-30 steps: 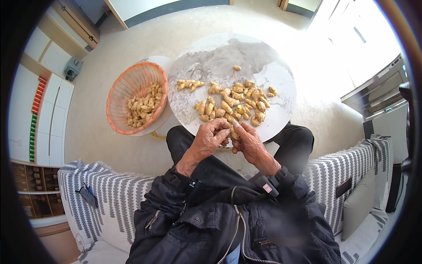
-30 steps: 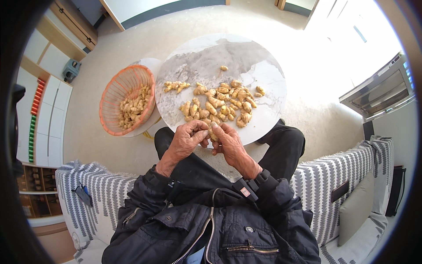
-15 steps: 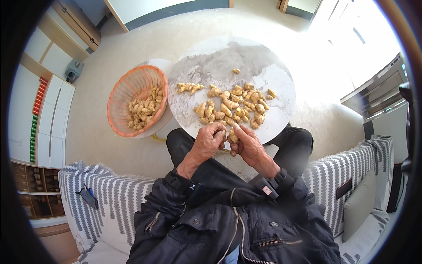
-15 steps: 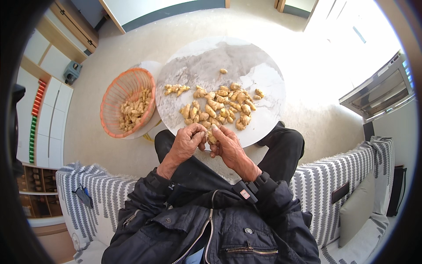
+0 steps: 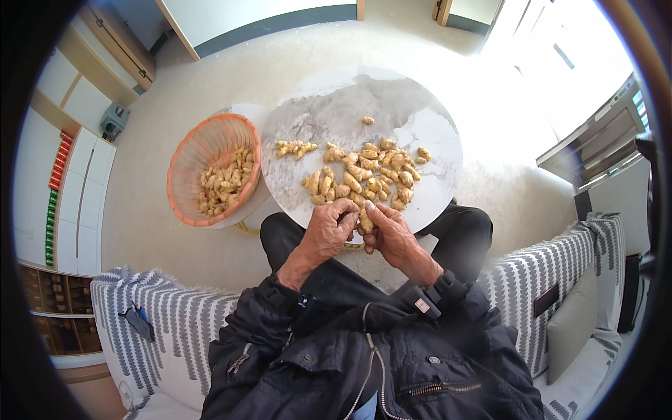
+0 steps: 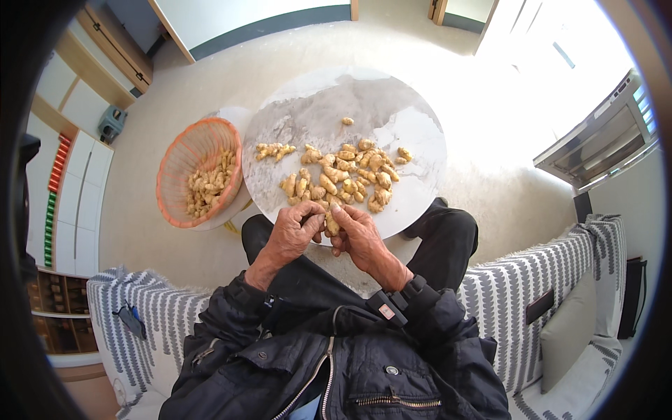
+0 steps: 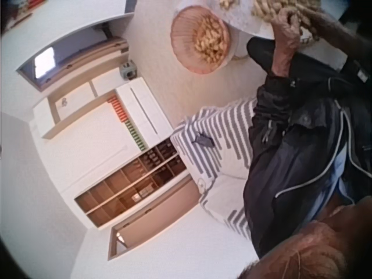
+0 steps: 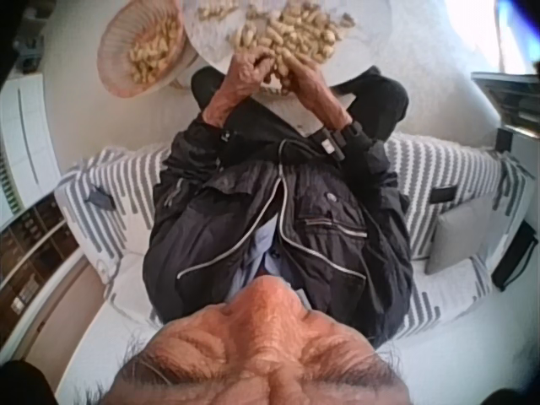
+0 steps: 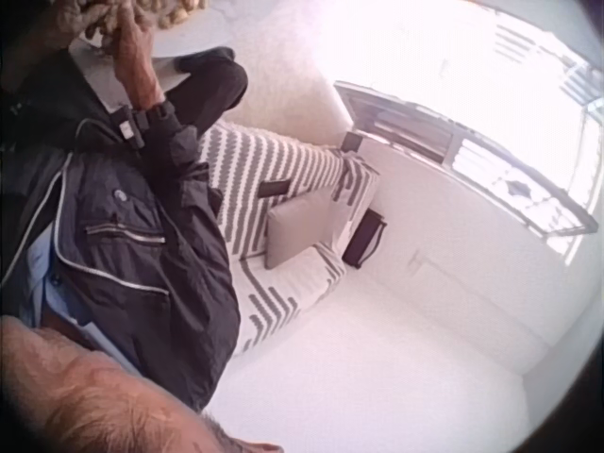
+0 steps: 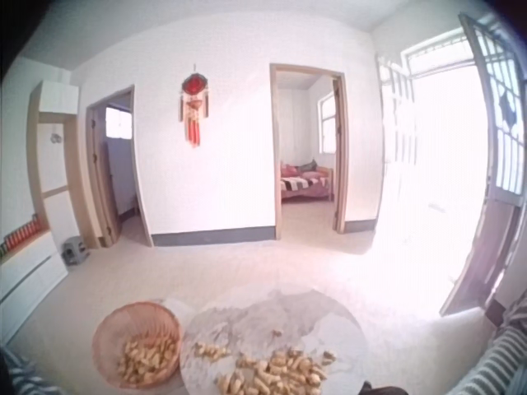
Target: The person sits on a sofa and peels ginger pieces by hand, removing the skin and placing the peeled ginger into an orange basket. The person handles ginger one at a time, occasionally pausing to adjust the pile on the table.
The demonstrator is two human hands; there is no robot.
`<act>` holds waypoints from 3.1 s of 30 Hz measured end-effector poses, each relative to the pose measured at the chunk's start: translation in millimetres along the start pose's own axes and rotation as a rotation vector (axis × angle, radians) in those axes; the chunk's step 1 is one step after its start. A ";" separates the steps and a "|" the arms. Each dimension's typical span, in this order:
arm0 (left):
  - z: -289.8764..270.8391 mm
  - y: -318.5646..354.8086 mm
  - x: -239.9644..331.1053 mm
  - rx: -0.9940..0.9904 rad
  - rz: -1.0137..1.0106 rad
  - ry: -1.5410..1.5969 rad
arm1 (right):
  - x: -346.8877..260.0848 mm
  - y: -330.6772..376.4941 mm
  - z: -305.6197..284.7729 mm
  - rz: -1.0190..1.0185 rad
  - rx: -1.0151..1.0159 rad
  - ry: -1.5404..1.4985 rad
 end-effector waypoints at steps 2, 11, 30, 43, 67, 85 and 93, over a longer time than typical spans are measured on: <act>-1.4 -1.9 0.3 0.003 -0.033 0.021 | -2.1 -1.0 -0.5 -0.012 0.000 -0.020; 1.7 -3.2 6.0 0.015 0.085 -0.019 | -9.0 0.6 4.4 -0.025 -0.053 0.020; 4.5 0.8 20.8 0.079 0.156 -0.002 | -8.4 -1.1 -2.9 -0.004 0.055 0.033; 2.7 0.4 -4.3 -0.013 -0.061 0.225 | -5.4 2.7 -0.1 0.041 0.045 -0.025; 8.2 2.8 7.3 0.024 0.108 0.079 | 4.6 4.5 -12.8 0.101 0.109 0.037; -213.7 25.4 -52.2 0.806 -0.013 -0.072 | -24.1 -2.7 -97.6 -0.115 0.334 0.468; -202.1 28.6 -73.2 0.740 -0.019 -0.017 | -57.1 -21.4 -128.7 -0.425 0.616 1.223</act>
Point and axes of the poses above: each hand's wrist, its own y-axis away from the middle knuckle, its own z-axis out of the palm, x = y × z, the point moved 7 cm from there along -y, towards the middle knuckle, and after that the axes turned 3 degrees about -z, right-handed, at the moved point
